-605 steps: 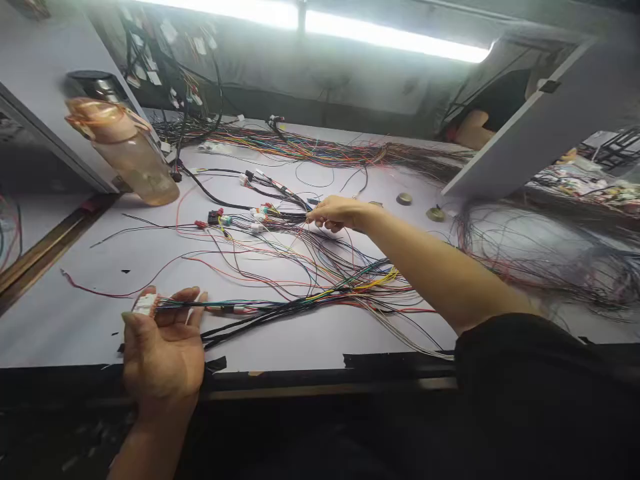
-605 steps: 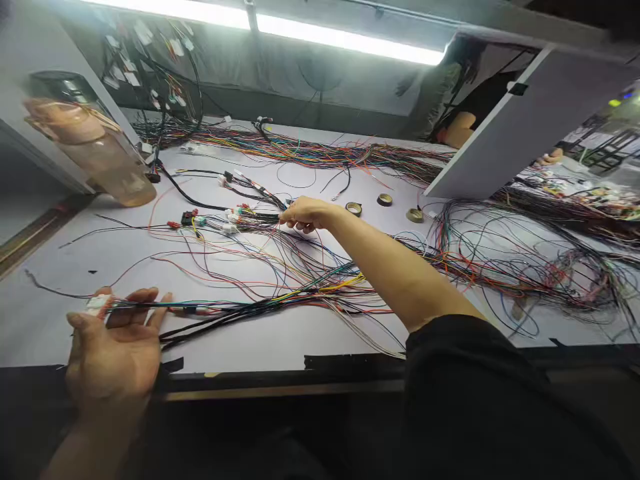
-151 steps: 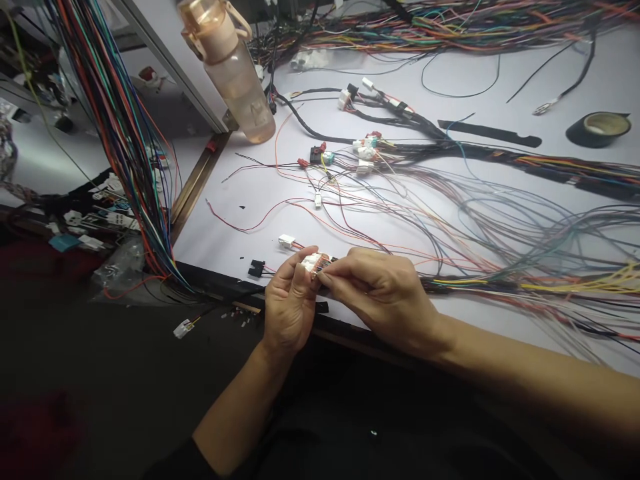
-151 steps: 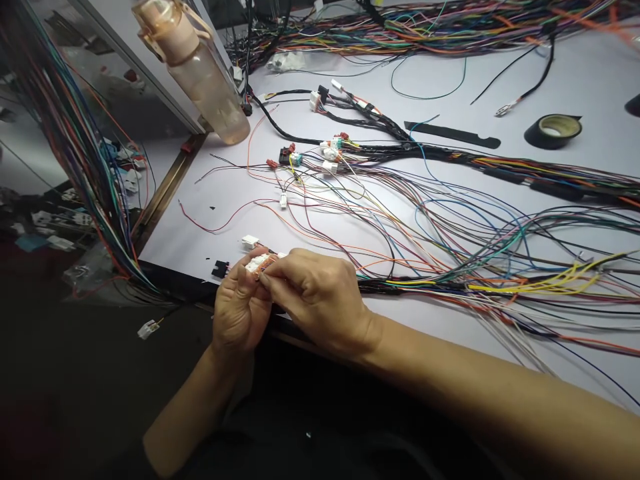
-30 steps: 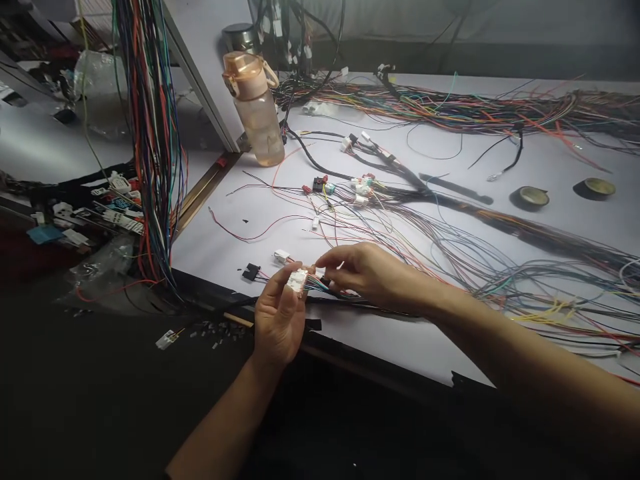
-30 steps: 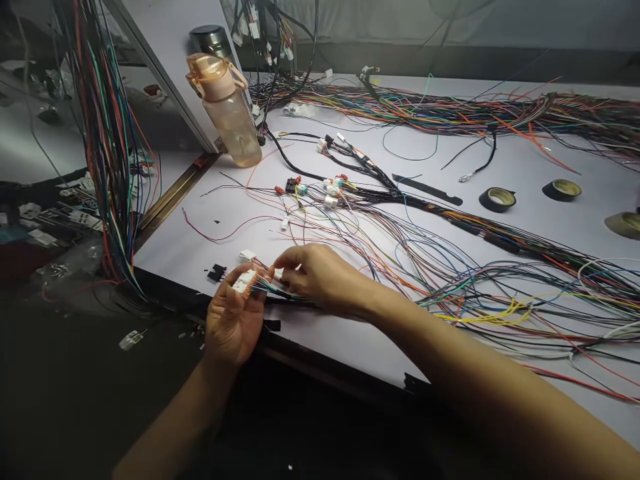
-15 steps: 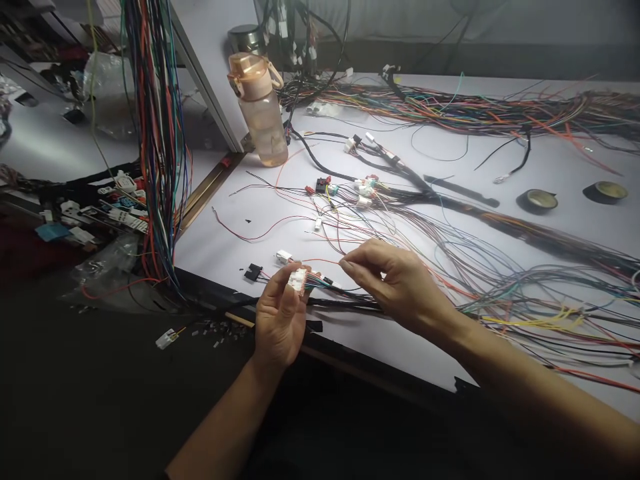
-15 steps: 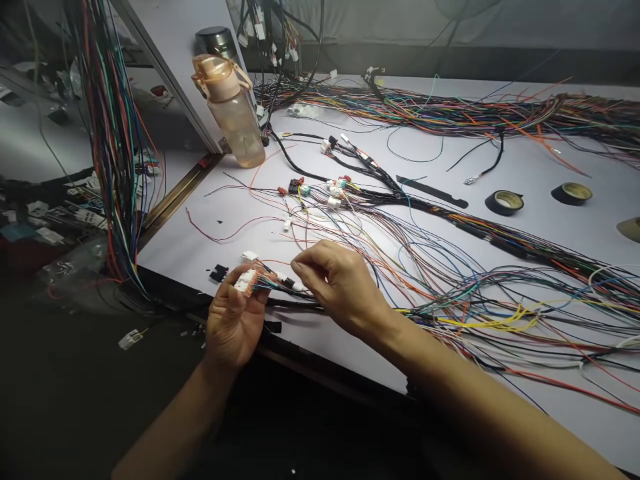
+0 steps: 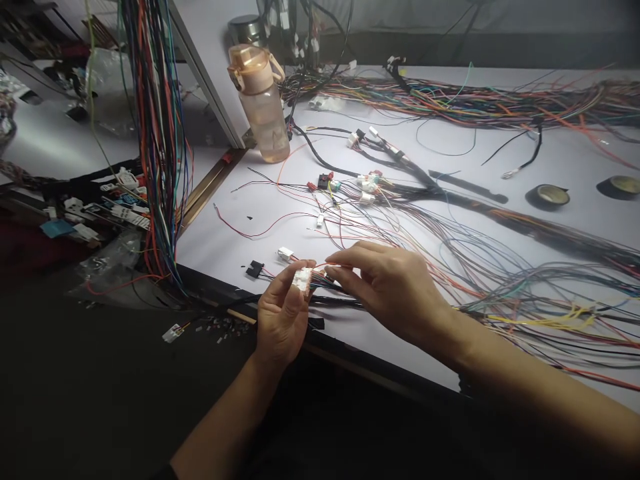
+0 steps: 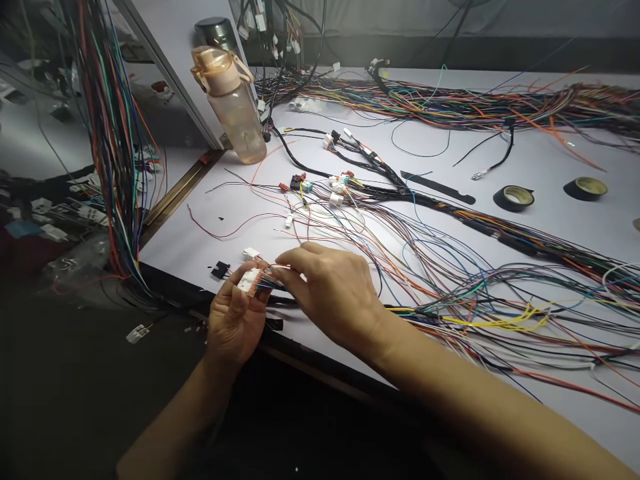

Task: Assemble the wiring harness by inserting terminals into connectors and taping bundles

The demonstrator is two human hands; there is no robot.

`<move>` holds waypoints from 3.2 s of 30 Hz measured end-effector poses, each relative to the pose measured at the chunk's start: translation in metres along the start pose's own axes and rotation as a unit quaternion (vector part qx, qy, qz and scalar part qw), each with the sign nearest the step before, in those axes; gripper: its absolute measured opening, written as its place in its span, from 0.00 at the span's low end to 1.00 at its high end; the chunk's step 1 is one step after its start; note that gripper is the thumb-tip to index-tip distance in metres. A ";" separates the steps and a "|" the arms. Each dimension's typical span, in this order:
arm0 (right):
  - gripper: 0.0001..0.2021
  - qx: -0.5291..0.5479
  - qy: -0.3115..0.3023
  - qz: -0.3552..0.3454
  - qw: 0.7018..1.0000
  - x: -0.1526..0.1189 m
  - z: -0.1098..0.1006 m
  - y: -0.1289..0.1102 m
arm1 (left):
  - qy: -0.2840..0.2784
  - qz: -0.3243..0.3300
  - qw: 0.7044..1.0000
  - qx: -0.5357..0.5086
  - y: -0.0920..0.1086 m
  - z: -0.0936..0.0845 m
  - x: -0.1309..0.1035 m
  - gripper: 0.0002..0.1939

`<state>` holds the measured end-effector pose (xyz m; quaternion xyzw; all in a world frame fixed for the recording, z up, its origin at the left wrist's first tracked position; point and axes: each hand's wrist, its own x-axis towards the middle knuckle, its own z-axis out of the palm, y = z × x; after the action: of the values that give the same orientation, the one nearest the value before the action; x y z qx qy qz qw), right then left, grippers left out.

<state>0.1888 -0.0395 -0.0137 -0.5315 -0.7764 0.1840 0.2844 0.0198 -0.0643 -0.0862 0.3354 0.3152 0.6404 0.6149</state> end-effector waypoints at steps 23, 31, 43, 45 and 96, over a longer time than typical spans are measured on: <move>0.07 0.126 0.055 -0.024 0.990 -0.017 0.012 0.009 | 0.000 -0.020 1.000 -0.010 0.004 0.004 -0.001 0.16; 0.05 0.074 0.074 -0.037 0.994 -0.017 0.014 0.010 | -0.007 -0.016 1.000 -0.003 0.004 0.002 0.000 0.16; 0.07 -0.073 0.074 -0.151 0.983 -0.011 0.006 0.009 | -0.003 -0.020 1.000 0.007 0.003 0.000 -0.001 0.15; 0.07 -0.065 0.058 -0.146 0.986 -0.010 0.007 0.010 | -0.005 -0.024 1.000 0.003 0.003 0.000 -0.002 0.14; 0.09 -0.021 0.057 -0.076 0.995 -0.030 0.008 0.066 | 0.067 -0.041 0.997 0.011 0.007 0.002 0.008 0.17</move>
<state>0.2400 -0.0433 -0.0662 -0.4864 -0.8008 0.1149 0.3301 0.0176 -0.0562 -0.0793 0.2854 0.3765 0.6318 0.6145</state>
